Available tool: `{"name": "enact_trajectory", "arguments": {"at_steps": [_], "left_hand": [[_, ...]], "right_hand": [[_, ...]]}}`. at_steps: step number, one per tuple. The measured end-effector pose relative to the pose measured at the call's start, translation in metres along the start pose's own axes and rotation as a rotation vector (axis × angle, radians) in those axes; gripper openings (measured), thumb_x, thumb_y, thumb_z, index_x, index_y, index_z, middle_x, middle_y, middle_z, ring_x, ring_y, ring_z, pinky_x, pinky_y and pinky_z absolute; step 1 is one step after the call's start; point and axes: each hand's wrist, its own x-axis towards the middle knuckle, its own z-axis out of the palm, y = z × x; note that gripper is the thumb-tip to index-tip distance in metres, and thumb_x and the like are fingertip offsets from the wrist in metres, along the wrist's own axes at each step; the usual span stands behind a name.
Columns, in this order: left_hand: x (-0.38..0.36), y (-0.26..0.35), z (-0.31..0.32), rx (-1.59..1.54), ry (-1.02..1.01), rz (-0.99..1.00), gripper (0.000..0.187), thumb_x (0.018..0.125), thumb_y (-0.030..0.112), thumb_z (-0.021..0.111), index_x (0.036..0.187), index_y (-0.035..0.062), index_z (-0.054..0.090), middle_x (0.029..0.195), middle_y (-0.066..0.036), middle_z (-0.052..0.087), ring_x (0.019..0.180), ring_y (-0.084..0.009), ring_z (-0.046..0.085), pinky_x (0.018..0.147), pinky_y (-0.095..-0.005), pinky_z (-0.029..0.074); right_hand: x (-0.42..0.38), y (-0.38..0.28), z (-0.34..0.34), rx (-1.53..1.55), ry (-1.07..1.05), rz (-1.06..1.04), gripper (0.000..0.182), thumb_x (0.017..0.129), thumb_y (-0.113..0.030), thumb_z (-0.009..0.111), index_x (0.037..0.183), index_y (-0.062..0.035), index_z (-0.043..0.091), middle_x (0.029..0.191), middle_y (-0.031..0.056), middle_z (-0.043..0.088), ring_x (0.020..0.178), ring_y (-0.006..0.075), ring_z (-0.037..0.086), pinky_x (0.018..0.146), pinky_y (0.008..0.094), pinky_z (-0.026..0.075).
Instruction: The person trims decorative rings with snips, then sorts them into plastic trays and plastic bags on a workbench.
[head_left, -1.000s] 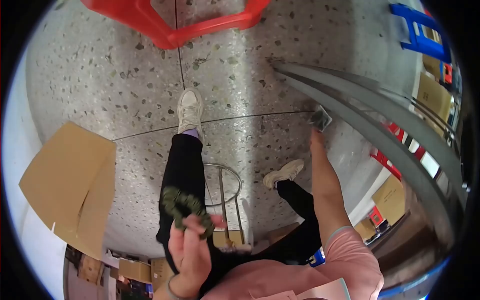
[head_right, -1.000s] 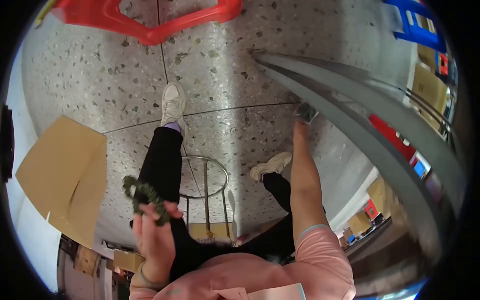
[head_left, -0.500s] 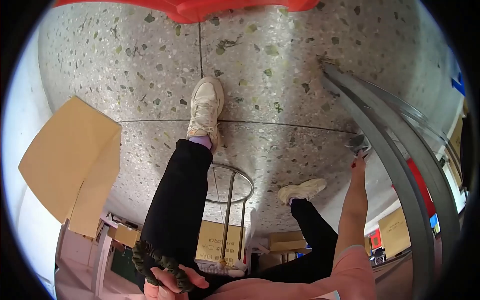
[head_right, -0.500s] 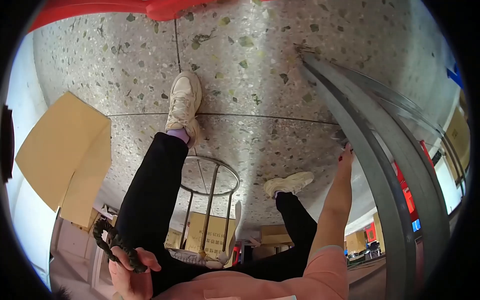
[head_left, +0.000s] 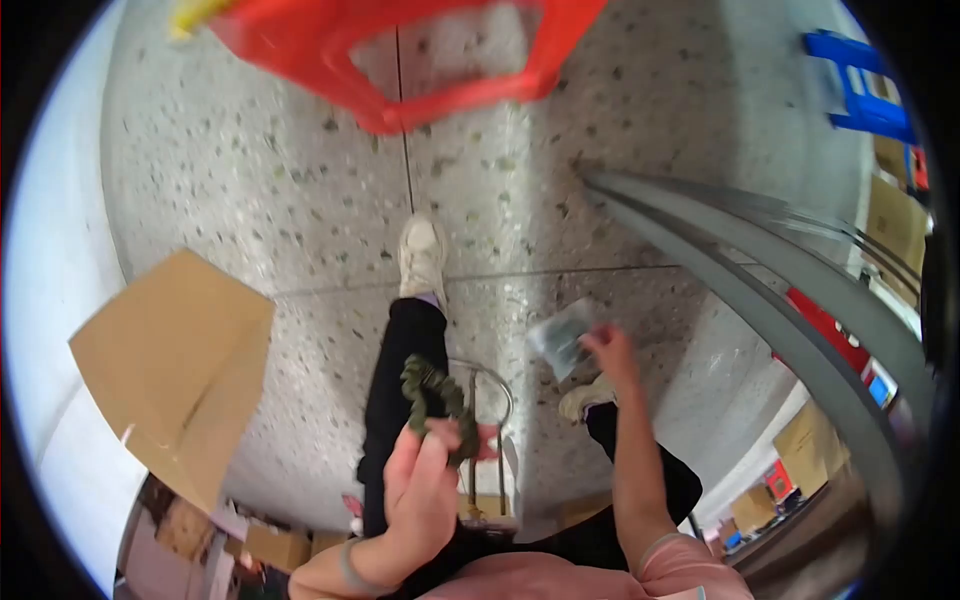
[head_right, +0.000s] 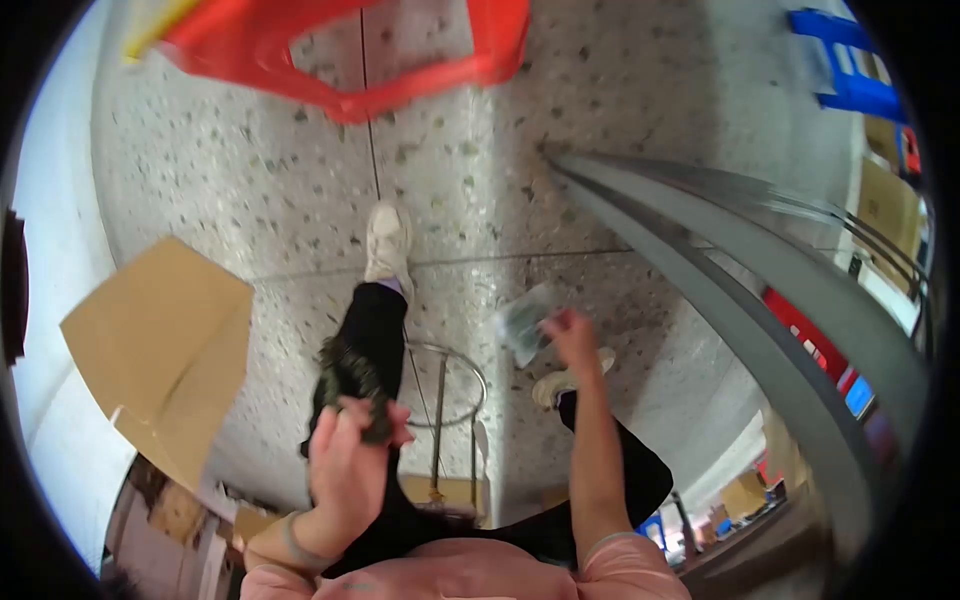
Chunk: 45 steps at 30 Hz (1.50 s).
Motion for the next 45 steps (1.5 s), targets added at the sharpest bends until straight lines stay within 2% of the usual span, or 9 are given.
{"name": "enact_trajectory", "arguments": {"at_steps": [3,9,12,16,18,22,29,39,45], "left_hand": [[-0.006,-0.012,-0.008,-0.06,-0.15,0.222,0.012,0.097,0.021,0.044,0.097,0.0099,0.05,0.105,-0.018,0.059,0.084,-0.0249,0.055,0.08,-0.036,0.043],[-0.065,0.05,-0.026,-0.216,-0.313,0.687,0.014,0.099,0.024,0.043,0.097,0.0112,0.05,0.106,-0.013,0.06,0.084,-0.019,0.056,0.08,-0.0307,0.043],[-0.099,0.076,-0.054,-0.221,-0.373,0.739,0.014,0.099,0.023,0.043,0.097,0.0105,0.049,0.106,-0.013,0.06,0.083,-0.0184,0.056,0.079,-0.0293,0.043],[-0.143,0.082,-0.087,-0.163,-0.407,0.768,0.013,0.099,0.021,0.043,0.097,0.0097,0.049,0.104,-0.013,0.06,0.081,-0.0174,0.057,0.077,-0.0275,0.043],[-0.164,0.069,-0.096,-0.095,-0.412,0.727,0.014,0.099,0.021,0.042,0.097,0.0094,0.049,0.103,-0.013,0.061,0.08,-0.0167,0.058,0.076,-0.0267,0.043],[-0.204,0.029,-0.086,0.044,-0.598,0.648,0.014,0.099,0.021,0.042,0.096,0.0089,0.049,0.102,-0.013,0.061,0.08,-0.0164,0.058,0.076,-0.026,0.044],[-0.291,-0.035,-0.066,0.282,-0.914,0.573,0.014,0.099,0.019,0.041,0.096,0.008,0.049,0.102,-0.014,0.061,0.079,-0.0166,0.058,0.076,-0.026,0.044],[-0.38,-0.175,0.0,0.69,-1.371,0.657,0.018,0.1,0.021,0.041,0.098,0.0078,0.053,0.099,-0.012,0.063,0.076,-0.0155,0.058,0.075,-0.0269,0.048],[-0.394,-0.24,0.055,0.838,-1.445,0.709,0.019,0.1,0.021,0.04,0.099,0.0067,0.052,0.097,-0.012,0.063,0.076,-0.0161,0.057,0.076,-0.0279,0.048]], "right_hand": [[-0.107,-0.096,0.042,0.338,0.02,0.013,0.011,0.081,-0.015,0.067,0.076,-0.0073,0.061,0.063,-0.0048,0.052,0.054,0.0069,0.041,0.051,0.0211,0.035],[-0.236,-0.135,0.078,0.12,-0.316,-0.53,0.018,0.083,-0.014,0.067,0.072,-0.0044,0.058,0.059,-0.0047,0.046,0.053,0.006,0.037,0.049,0.0215,0.033],[-0.3,-0.171,0.045,0.14,-0.204,-0.532,0.018,0.082,-0.014,0.068,0.071,-0.003,0.058,0.059,-0.004,0.046,0.053,0.0066,0.037,0.049,0.0219,0.034],[-0.405,-0.202,-0.022,0.264,0.289,-0.849,0.012,0.08,-0.014,0.071,0.083,-0.0044,0.066,0.064,-0.0024,0.055,0.054,0.0054,0.042,0.048,0.0202,0.034],[-0.462,-0.216,-0.061,0.605,0.583,-0.623,0.024,0.08,-0.019,0.072,0.096,-0.0026,0.067,0.068,-0.0012,0.056,0.055,0.0065,0.044,0.05,0.0205,0.037],[-0.523,-0.182,-0.084,0.769,0.931,-0.906,0.03,0.082,-0.017,0.068,0.107,0.0002,0.064,0.081,0.0028,0.063,0.059,0.0091,0.05,0.056,0.0205,0.042],[-0.581,-0.045,-0.023,0.51,0.676,-0.906,0.013,0.085,-0.012,0.064,0.094,-0.0032,0.067,0.071,-0.0004,0.062,0.059,0.0068,0.048,0.054,0.0214,0.04],[-0.621,0.107,-0.027,0.789,0.583,-0.874,0.014,0.091,-0.013,0.059,0.099,-0.0039,0.067,0.074,-0.0003,0.062,0.06,0.0065,0.049,0.054,0.0212,0.039],[-0.658,0.146,-0.062,0.96,0.863,-0.865,0.016,0.092,-0.015,0.057,0.093,-0.0026,0.066,0.072,0.0004,0.062,0.056,0.0089,0.047,0.052,0.0228,0.039]]}}
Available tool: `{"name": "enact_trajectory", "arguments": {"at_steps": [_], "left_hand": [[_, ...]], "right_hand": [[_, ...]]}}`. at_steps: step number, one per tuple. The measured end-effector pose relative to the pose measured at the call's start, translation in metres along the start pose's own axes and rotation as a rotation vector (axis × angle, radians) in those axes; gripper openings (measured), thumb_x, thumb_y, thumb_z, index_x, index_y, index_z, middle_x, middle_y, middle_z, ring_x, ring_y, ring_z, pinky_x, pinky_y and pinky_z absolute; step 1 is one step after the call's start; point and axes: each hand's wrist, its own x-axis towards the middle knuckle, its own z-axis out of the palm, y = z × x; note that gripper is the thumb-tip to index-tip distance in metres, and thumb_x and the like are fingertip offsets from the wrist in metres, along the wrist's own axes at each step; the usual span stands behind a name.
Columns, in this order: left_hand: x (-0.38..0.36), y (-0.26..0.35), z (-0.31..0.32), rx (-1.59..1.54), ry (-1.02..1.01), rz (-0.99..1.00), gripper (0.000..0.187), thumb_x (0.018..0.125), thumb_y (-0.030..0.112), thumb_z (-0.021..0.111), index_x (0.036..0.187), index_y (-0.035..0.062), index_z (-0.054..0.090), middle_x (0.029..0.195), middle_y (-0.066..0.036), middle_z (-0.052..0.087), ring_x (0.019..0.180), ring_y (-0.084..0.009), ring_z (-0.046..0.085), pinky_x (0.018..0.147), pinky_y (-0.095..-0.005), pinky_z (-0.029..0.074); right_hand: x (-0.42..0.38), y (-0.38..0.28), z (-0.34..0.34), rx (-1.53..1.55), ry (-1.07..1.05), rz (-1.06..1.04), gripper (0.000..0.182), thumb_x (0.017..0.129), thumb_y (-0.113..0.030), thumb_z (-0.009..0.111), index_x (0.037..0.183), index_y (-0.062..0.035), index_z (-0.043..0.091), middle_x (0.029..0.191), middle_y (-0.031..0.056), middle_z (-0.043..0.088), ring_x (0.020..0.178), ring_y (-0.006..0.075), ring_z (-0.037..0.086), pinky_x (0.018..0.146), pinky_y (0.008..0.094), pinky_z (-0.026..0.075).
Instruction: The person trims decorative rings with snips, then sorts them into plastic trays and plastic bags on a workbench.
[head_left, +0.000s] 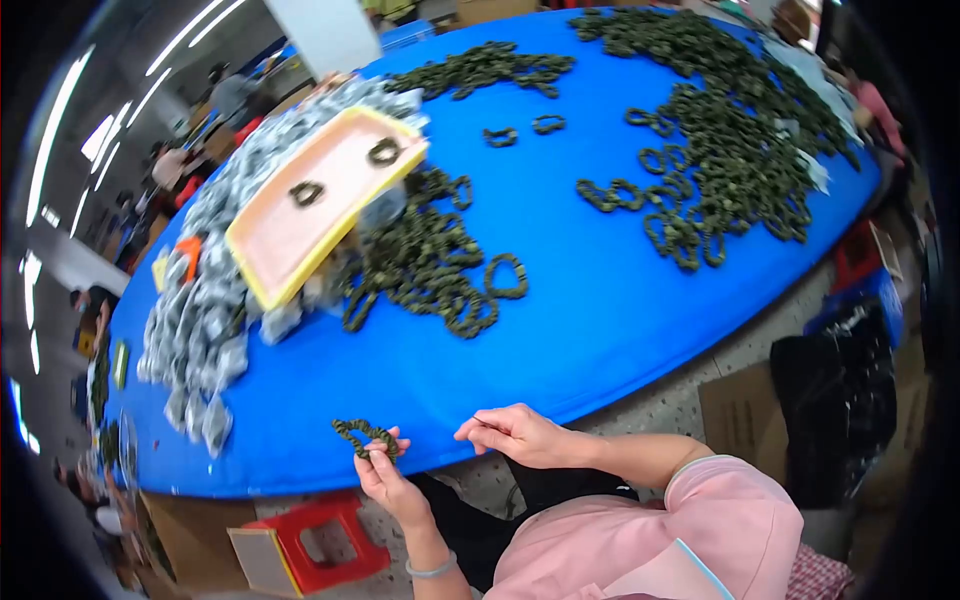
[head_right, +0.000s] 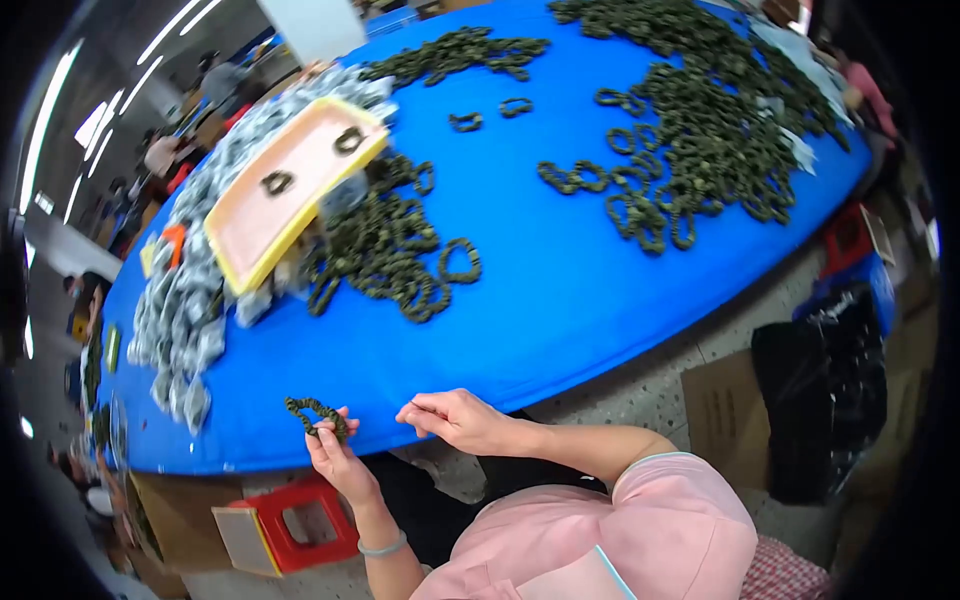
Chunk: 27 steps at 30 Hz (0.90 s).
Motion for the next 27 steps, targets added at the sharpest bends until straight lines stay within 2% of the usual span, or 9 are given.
{"name": "enact_trajectory", "arguments": {"at_steps": [2,4,9,12,15,17,21,24,27], "left_hand": [[0.004,-0.003,0.001,0.006,-0.041,-0.015,0.019,0.099,0.021,0.04,0.099,0.0063,0.052,0.096,-0.014,0.063,0.076,-0.0165,0.057,0.075,-0.0288,0.048],[-0.004,-0.004,-0.019,0.222,0.193,0.151,0.022,0.1,0.023,0.037,0.099,0.0054,0.051,0.095,-0.013,0.062,0.076,-0.0164,0.057,0.074,-0.028,0.047],[-0.05,-0.103,-0.148,-0.05,0.612,-0.184,0.028,0.096,0.026,0.041,0.09,0.0013,0.052,0.087,-0.015,0.061,0.075,-0.0189,0.058,0.07,-0.0266,0.048],[-0.113,-0.176,-0.214,-0.128,0.667,-0.77,0.029,0.096,0.027,0.041,0.09,0.0014,0.053,0.086,-0.015,0.061,0.075,-0.0198,0.058,0.07,-0.0276,0.048],[-0.175,-0.216,-0.24,-0.142,0.545,-1.171,0.029,0.096,0.027,0.041,0.09,0.0014,0.053,0.086,-0.015,0.061,0.075,-0.0208,0.058,0.069,-0.0286,0.049],[-0.195,-0.232,-0.242,-0.129,0.509,-1.28,0.029,0.095,0.027,0.041,0.09,0.0015,0.053,0.085,-0.016,0.061,0.074,-0.0215,0.058,0.069,-0.0293,0.049],[-0.203,-0.239,-0.253,-0.048,0.556,-1.348,0.029,0.095,0.027,0.041,0.089,0.0015,0.053,0.085,-0.016,0.061,0.074,-0.0228,0.059,0.068,-0.0306,0.049],[-0.185,-0.241,-0.25,0.045,0.534,-1.4,0.029,0.095,0.027,0.041,0.089,0.0016,0.054,0.084,-0.016,0.062,0.073,-0.0238,0.059,0.068,-0.0317,0.049],[-0.155,-0.237,-0.25,0.26,0.434,-1.392,0.029,0.095,0.027,0.041,0.089,0.0016,0.054,0.084,-0.017,0.062,0.073,-0.0248,0.059,0.068,-0.0327,0.049]], "right_hand": [[-0.002,-0.011,-0.016,-0.056,0.033,-0.051,0.013,0.091,-0.011,0.057,0.093,-0.0024,0.067,0.072,0.0005,0.062,0.056,0.01,0.048,0.052,0.0238,0.039],[-0.011,-0.017,-0.023,-0.111,0.07,-0.087,0.011,0.09,-0.007,0.057,0.093,-0.0022,0.067,0.072,0.0006,0.062,0.055,0.0111,0.049,0.052,0.0247,0.039],[-0.07,0.049,-0.03,-0.431,0.436,-0.359,0.008,0.087,-0.004,0.059,0.09,-0.003,0.066,0.072,0.0024,0.063,0.053,0.0121,0.047,0.051,0.0257,0.039],[-0.113,0.067,-0.016,-0.409,0.61,-0.148,0.009,0.086,-0.001,0.056,0.088,-0.0043,0.065,0.074,0.0046,0.063,0.055,0.015,0.051,0.053,0.0272,0.042],[-0.152,0.125,-0.014,-0.445,0.755,0.299,0.023,0.092,-0.016,0.047,0.089,-0.0016,0.064,0.074,0.0082,0.062,0.061,0.0192,0.053,0.059,0.0318,0.043],[-0.187,0.201,-0.031,-0.545,0.824,0.549,0.04,0.094,-0.032,0.041,0.096,0.001,0.065,0.085,0.0127,0.065,0.075,0.023,0.058,0.07,0.035,0.046],[-0.284,0.331,-0.079,-0.246,0.609,1.231,0.039,0.096,-0.033,0.043,0.113,-0.0006,0.059,0.101,0.0131,0.064,0.086,0.0237,0.059,0.076,0.0362,0.047],[-0.329,0.392,-0.075,0.605,0.516,1.094,0.044,0.097,-0.034,0.045,0.125,-0.0018,0.054,0.113,0.0133,0.063,0.095,0.0242,0.06,0.08,0.0371,0.048],[-0.284,0.344,-0.09,0.124,0.621,1.389,0.042,0.096,-0.033,0.046,0.123,-0.0016,0.055,0.111,0.0133,0.063,0.093,0.0243,0.06,0.079,0.0372,0.048]]}}
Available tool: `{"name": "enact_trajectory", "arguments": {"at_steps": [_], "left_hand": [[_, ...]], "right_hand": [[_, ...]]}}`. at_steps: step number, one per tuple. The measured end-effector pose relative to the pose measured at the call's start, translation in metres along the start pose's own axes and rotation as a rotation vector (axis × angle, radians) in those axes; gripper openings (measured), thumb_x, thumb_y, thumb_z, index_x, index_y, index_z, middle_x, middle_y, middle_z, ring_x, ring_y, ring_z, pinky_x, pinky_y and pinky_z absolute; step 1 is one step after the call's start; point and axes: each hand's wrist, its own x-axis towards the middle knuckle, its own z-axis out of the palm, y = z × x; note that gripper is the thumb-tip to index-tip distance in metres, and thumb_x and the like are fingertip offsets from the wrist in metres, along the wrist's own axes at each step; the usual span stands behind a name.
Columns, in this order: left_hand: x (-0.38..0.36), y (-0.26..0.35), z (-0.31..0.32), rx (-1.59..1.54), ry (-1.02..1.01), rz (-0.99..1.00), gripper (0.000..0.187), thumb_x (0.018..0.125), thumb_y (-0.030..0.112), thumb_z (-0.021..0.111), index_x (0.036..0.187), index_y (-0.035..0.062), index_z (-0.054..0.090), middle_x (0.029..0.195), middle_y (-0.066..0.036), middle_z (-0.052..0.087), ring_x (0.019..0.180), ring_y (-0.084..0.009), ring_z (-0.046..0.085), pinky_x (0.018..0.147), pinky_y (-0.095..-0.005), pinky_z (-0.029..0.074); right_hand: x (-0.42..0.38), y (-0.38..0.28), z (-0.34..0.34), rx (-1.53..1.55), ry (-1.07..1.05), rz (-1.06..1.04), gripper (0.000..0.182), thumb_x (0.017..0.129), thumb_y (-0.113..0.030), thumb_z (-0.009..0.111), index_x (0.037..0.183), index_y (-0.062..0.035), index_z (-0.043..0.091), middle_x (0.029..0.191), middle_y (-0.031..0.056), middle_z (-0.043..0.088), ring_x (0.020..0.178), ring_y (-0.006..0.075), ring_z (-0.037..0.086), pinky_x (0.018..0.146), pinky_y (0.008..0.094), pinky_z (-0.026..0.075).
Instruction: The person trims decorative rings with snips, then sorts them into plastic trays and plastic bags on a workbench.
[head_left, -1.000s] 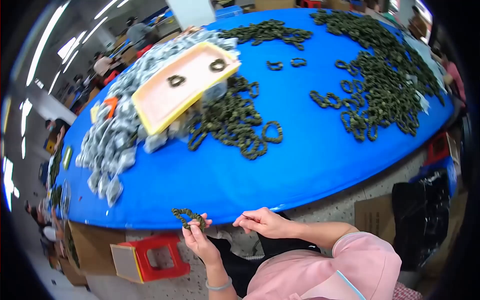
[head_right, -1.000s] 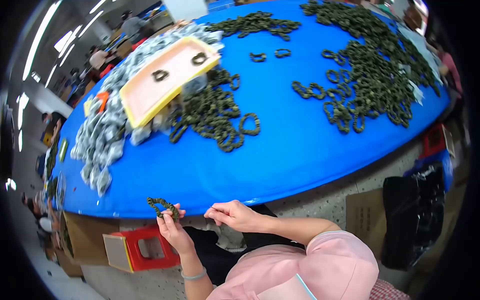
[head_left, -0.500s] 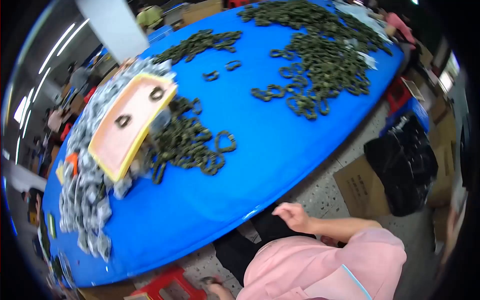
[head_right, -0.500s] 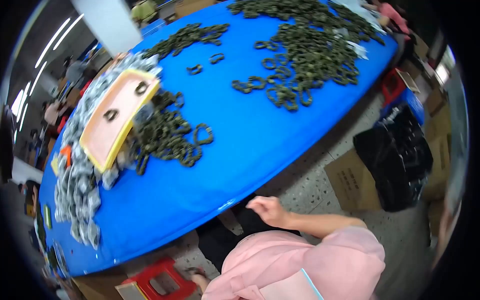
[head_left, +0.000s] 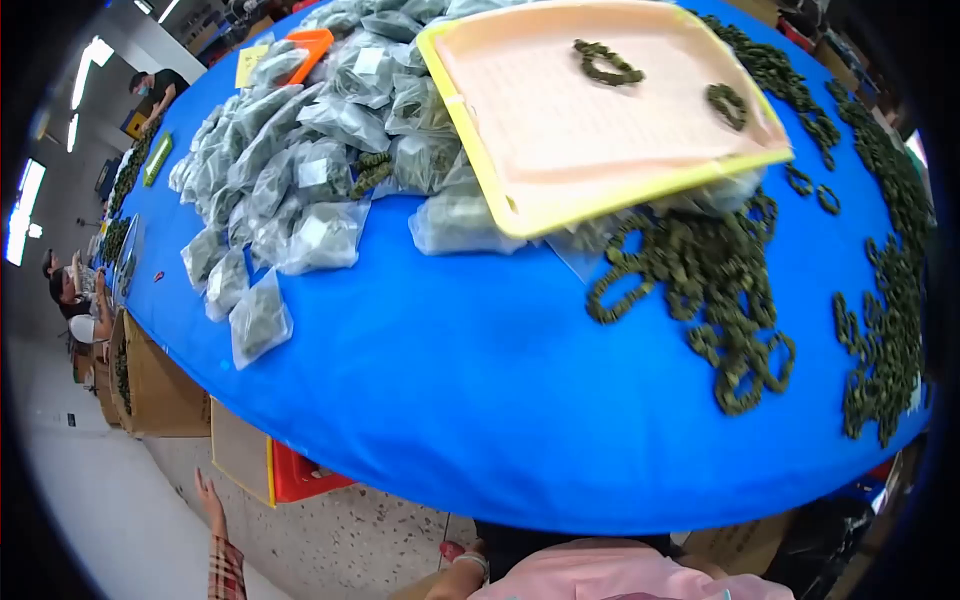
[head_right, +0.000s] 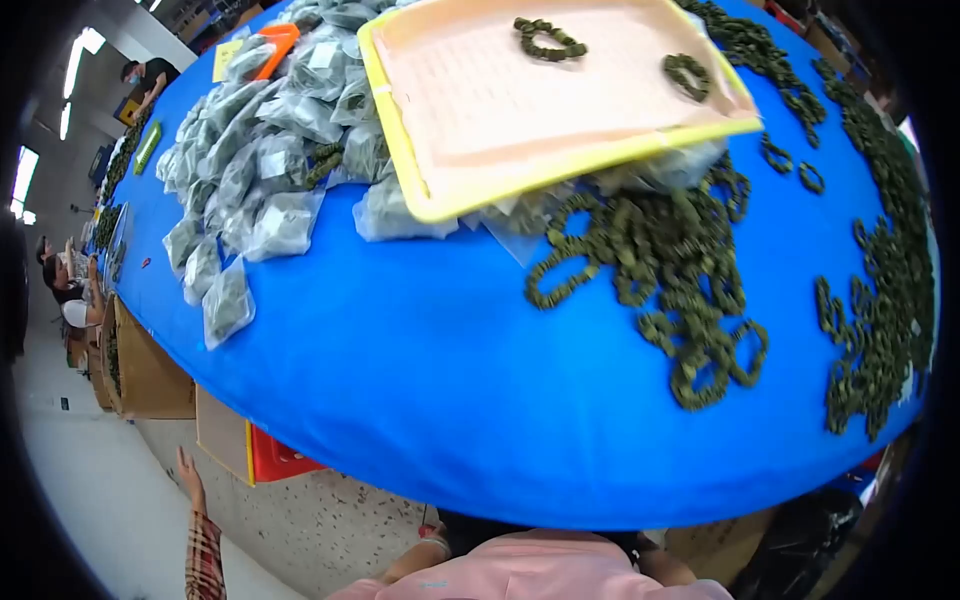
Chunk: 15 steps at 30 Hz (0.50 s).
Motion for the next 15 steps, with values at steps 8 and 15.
{"name": "enact_trajectory", "arguments": {"at_steps": [8,15], "left_hand": [[-0.065,0.276,-0.089,0.966,0.557,0.601,0.03,0.094,0.028,0.041,0.088,0.0018,0.055,0.083,-0.018,0.062,0.072,-0.0274,0.059,0.066,-0.0354,0.049],[-0.08,0.344,-0.098,1.122,0.723,0.718,0.03,0.093,0.028,0.041,0.088,0.0019,0.055,0.082,-0.019,0.062,0.071,-0.0298,0.059,0.065,-0.0377,0.049]], "right_hand": [[-0.07,-0.171,-0.021,-0.144,0.113,-0.222,0.038,0.095,-0.029,0.046,0.118,-0.0011,0.056,0.106,0.0133,0.063,0.089,0.0245,0.059,0.077,0.0374,0.048],[-0.051,-0.197,0.03,-0.099,0.142,-0.279,0.035,0.093,-0.027,0.047,0.114,-0.0006,0.057,0.101,0.0132,0.062,0.085,0.0247,0.058,0.075,0.0376,0.048]]}}
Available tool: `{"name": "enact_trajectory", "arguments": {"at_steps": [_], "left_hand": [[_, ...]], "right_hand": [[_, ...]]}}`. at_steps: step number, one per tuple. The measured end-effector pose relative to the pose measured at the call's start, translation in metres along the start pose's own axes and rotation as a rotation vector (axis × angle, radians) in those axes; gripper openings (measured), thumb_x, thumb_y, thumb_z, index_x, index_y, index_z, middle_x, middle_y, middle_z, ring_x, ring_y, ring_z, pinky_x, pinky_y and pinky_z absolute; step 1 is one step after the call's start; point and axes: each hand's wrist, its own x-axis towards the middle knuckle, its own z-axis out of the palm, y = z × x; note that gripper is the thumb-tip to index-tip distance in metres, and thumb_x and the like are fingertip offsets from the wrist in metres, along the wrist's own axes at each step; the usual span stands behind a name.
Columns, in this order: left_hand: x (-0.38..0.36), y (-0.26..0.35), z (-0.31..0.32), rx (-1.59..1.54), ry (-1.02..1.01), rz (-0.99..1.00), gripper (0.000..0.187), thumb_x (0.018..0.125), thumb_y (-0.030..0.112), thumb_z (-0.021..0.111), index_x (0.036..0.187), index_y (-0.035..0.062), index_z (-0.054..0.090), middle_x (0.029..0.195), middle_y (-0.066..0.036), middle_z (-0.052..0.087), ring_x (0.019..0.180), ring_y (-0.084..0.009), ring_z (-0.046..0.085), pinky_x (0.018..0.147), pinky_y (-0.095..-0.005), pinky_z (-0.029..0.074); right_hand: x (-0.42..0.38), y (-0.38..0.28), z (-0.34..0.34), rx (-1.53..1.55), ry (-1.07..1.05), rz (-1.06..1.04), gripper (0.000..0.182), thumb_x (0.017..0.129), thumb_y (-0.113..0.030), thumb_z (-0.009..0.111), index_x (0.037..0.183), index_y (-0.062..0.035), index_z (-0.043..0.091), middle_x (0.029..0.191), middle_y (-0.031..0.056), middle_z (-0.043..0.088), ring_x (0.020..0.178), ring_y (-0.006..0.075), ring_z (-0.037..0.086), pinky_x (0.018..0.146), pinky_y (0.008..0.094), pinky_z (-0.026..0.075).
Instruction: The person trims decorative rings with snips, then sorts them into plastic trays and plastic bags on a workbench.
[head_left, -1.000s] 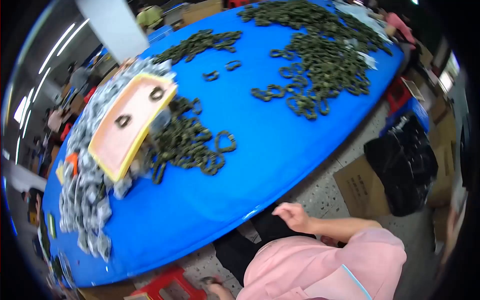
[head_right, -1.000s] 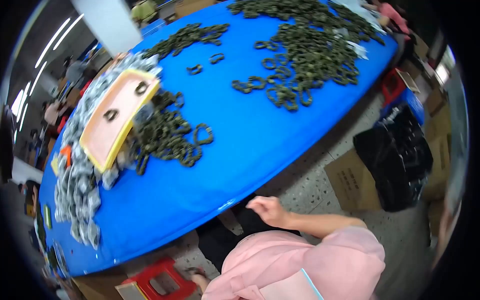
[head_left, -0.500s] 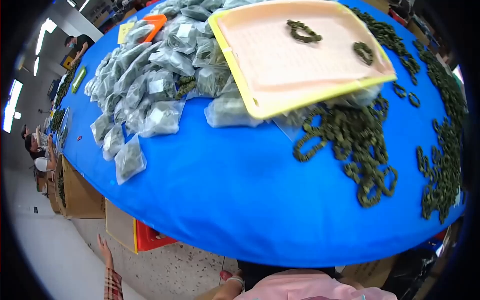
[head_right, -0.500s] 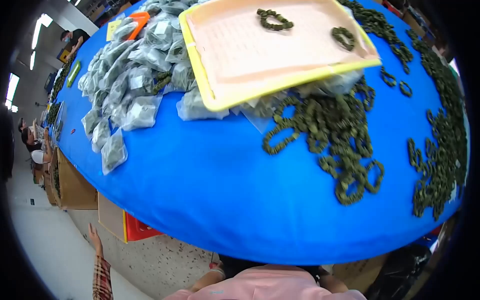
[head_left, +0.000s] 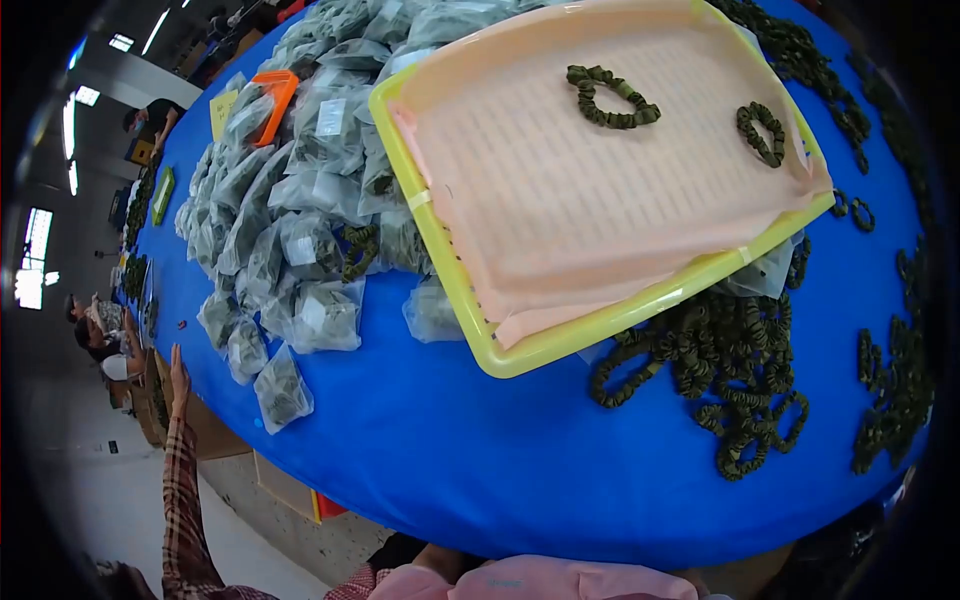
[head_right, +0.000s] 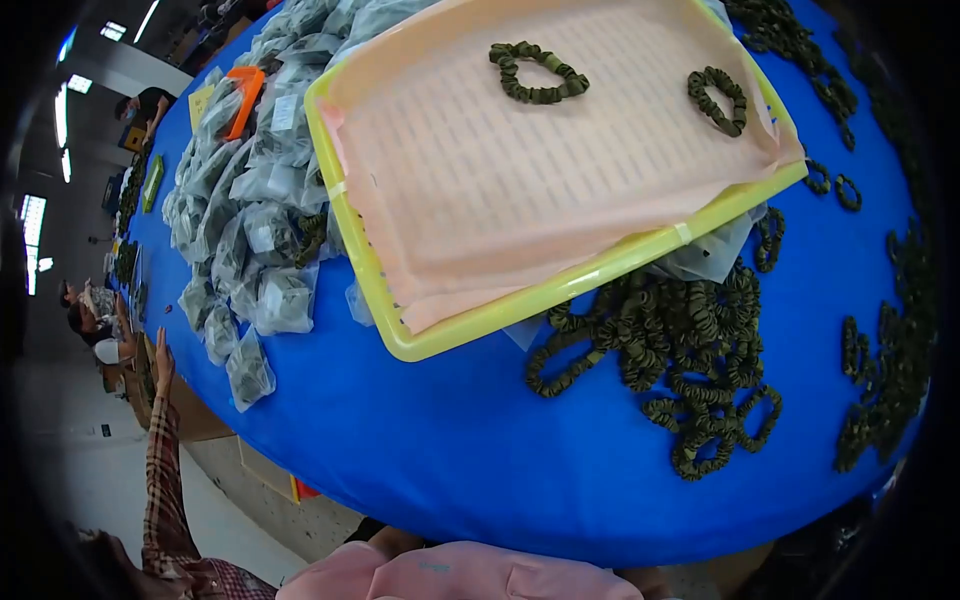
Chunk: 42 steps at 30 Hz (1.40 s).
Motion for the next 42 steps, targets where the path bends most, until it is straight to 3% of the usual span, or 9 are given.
{"name": "enact_trajectory", "arguments": {"at_steps": [10,16,25,30,32,35,39,40,42], "left_hand": [[-0.032,0.021,0.043,-0.007,-0.001,0.125,0.031,0.092,0.028,0.041,0.087,0.002,0.056,0.08,-0.02,0.063,0.07,-0.0331,0.06,0.064,-0.0411,0.049],[-0.026,0.053,0.043,0.066,0.054,0.43,0.031,0.092,0.029,0.041,0.087,0.0021,0.057,0.079,-0.021,0.063,0.069,-0.035,0.06,0.063,-0.0431,0.049],[-0.032,0.094,0.033,0.184,0.108,0.699,0.032,0.091,0.029,0.041,0.086,0.0023,0.058,0.078,-0.022,0.063,0.068,-0.038,0.06,0.062,-0.0462,0.049],[-0.041,0.112,0.03,0.255,0.085,0.819,0.032,0.091,0.029,0.041,0.086,0.0023,0.058,0.077,-0.022,0.063,0.067,-0.0397,0.061,0.061,-0.0478,0.049],[-0.045,0.116,0.029,0.284,0.076,0.846,0.032,0.09,0.029,0.041,0.085,0.0024,0.058,0.077,-0.023,0.064,0.067,-0.0403,0.061,0.061,-0.0485,0.049],[-0.053,0.122,0.025,0.338,0.058,0.887,0.032,0.09,0.03,0.042,0.085,0.0024,0.059,0.076,-0.023,0.064,0.067,-0.0413,0.061,0.06,-0.0495,0.049],[-0.066,0.129,0.022,0.411,0.034,0.936,0.033,0.09,0.03,0.042,0.085,0.0025,0.059,0.076,-0.024,0.064,0.066,-0.0426,0.061,0.06,-0.0509,0.05],[-0.07,0.131,0.021,0.43,0.027,0.947,0.033,0.09,0.03,0.042,0.085,0.0025,0.059,0.076,-0.024,0.064,0.066,-0.043,0.061,0.06,-0.0512,0.05],[-0.079,0.13,0.019,0.475,0.002,0.96,0.033,0.089,0.03,0.042,0.085,0.0025,0.059,0.075,-0.024,0.064,0.066,-0.0436,0.061,0.059,-0.0519,0.05]], "right_hand": [[-0.029,0.092,0.064,0.089,-0.109,0.21,0.03,0.091,-0.023,0.048,0.107,0.0,0.059,0.094,0.0131,0.062,0.079,0.025,0.057,0.072,0.0379,0.048],[-0.089,0.135,0.121,0.124,-0.247,0.32,0.028,0.09,-0.021,0.048,0.104,0.0004,0.06,0.09,0.0131,0.062,0.076,0.0252,0.057,0.07,0.0381,0.047],[-0.092,0.119,0.154,0.069,-0.336,0.225,0.024,0.088,-0.017,0.049,0.098,0.0009,0.062,0.084,0.013,0.062,0.071,0.0255,0.056,0.068,0.0383,0.047],[-0.08,0.102,0.089,0.132,0.194,0.155,0.022,0.087,-0.015,0.05,0.095,0.0012,0.062,0.081,0.013,0.062,0.068,0.0256,0.055,0.066,0.0385,0.047],[-0.078,0.106,0.045,0.2,0.555,0.122,0.022,0.086,-0.015,0.05,0.093,0.0013,0.063,0.08,0.013,0.061,0.067,0.0257,0.055,0.066,0.0385,0.047],[-0.018,0.187,-0.047,0.03,1.261,-0.081,0.021,0.091,-0.016,0.047,0.097,-0.0014,0.062,0.089,0.0183,0.062,0.077,0.0367,0.059,0.07,0.0427,0.048],[-0.102,0.17,-0.207,-0.244,1.671,0.139,0.022,0.09,-0.019,0.05,0.109,-0.011,0.059,0.098,0.0153,0.058,0.083,0.0342,0.059,0.072,0.042,0.048],[-0.128,0.16,-0.237,-0.217,1.64,0.26,0.027,0.091,-0.018,0.05,0.116,-0.0153,0.056,0.11,0.0132,0.055,0.088,0.0334,0.059,0.073,0.0415,0.049],[-0.142,0.194,-0.295,-0.281,1.83,0.138,0.033,0.093,-0.021,0.046,0.125,-0.0179,0.051,0.117,0.0127,0.052,0.091,0.0359,0.058,0.077,0.0432,0.048]]}}
